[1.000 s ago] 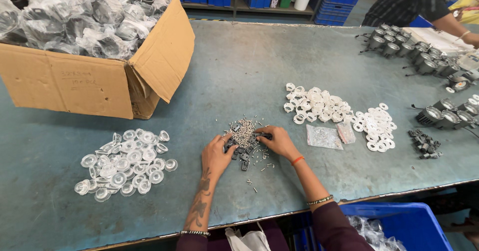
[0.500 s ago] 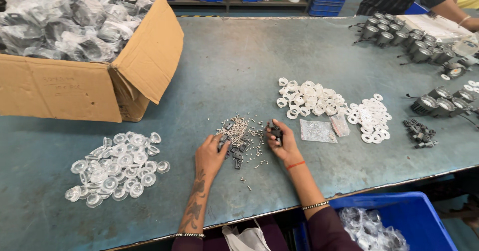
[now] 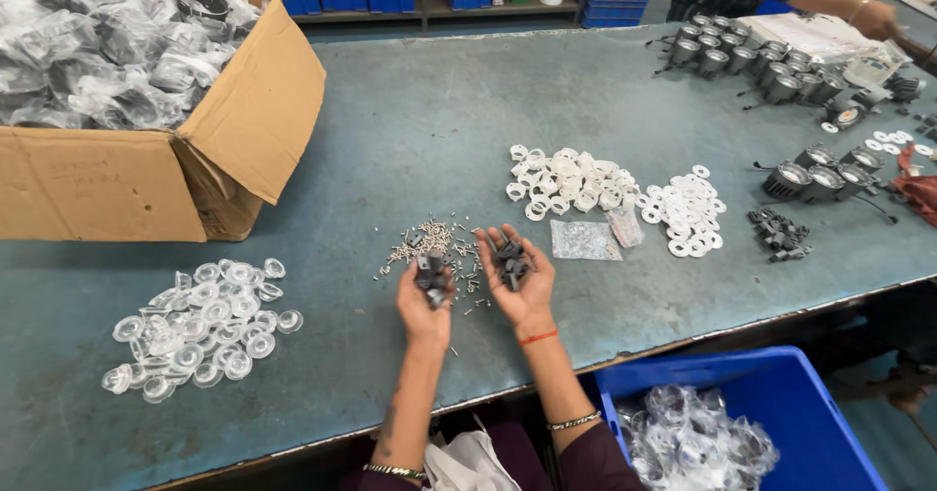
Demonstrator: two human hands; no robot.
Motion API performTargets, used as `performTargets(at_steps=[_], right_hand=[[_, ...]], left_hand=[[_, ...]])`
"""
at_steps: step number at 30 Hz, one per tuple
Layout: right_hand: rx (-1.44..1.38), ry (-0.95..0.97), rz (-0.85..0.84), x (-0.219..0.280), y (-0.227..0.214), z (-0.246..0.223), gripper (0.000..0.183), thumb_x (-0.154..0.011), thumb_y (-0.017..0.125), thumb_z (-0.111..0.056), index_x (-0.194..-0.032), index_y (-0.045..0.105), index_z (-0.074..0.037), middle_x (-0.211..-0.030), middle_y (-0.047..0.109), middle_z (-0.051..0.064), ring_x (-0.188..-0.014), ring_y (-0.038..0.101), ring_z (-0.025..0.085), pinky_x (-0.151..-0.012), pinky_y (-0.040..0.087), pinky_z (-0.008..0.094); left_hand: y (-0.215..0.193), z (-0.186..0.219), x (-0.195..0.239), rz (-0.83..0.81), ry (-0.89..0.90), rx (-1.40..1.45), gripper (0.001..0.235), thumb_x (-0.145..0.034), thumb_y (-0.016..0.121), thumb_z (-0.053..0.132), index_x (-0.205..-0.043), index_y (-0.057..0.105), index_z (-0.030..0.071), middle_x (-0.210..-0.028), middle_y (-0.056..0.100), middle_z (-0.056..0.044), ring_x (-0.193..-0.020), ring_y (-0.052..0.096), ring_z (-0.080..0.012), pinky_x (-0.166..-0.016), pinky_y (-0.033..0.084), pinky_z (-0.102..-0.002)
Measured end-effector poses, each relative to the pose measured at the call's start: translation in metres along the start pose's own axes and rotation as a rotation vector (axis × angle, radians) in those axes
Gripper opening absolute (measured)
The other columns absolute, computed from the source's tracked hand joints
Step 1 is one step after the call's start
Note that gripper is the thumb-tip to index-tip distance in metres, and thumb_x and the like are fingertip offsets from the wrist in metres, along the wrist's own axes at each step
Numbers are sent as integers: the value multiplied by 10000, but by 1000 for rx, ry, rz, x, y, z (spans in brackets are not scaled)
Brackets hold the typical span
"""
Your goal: The person assembles small light fixture components by hand on a factory table. They pick up white plastic rings, metal brackets, and screws, then insert the screws into the brackets and place the rings on top. The person repeatedly handles these parts and organizes them into small piles while other workers assemble similar items nearby.
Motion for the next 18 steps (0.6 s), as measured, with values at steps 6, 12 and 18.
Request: performTargets(at_steps=[6,12,18], right_hand=[[-17,-137,-124,26,-4,21,431,-976,483,-217,-1282,596,65,-1358,626,259,-1293,570,395,-1139,419,496],[254,-171,22,44,-21,16,448,-1045,509,-307,-1328,635,17,-1333,649,166,-1220,618,282,-1083,472,404],[109,-128,122,55,-36,-9,478,-1024,512,-414,-1287,666,-45,-1242,698,161,-1131,660,289,-993,515,413]], left_hand=[[67,-48,28,-58,178,-79,439,-1034,430,303,-1226,649,-25,-1239,666,-143,-1207,606,-231,-1090,454,-375],[99,-53,40,-72,344,-1024,524,-1074,371,401,-1373,626,55,-1383,625,-121,-1292,580,-274,-1124,417,-443],[130,-77,45,-226,626,-1570,546,-1016,564,372,-1461,525,58,-1529,492,-191,-1507,323,-386,-1198,129,-615]])
Point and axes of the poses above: each hand's wrist, its own x-axis away from the middle knuckle, its own y-axis out of the palm, z = x × y, the point moved 2 cm from there along -x, towards the middle knuckle
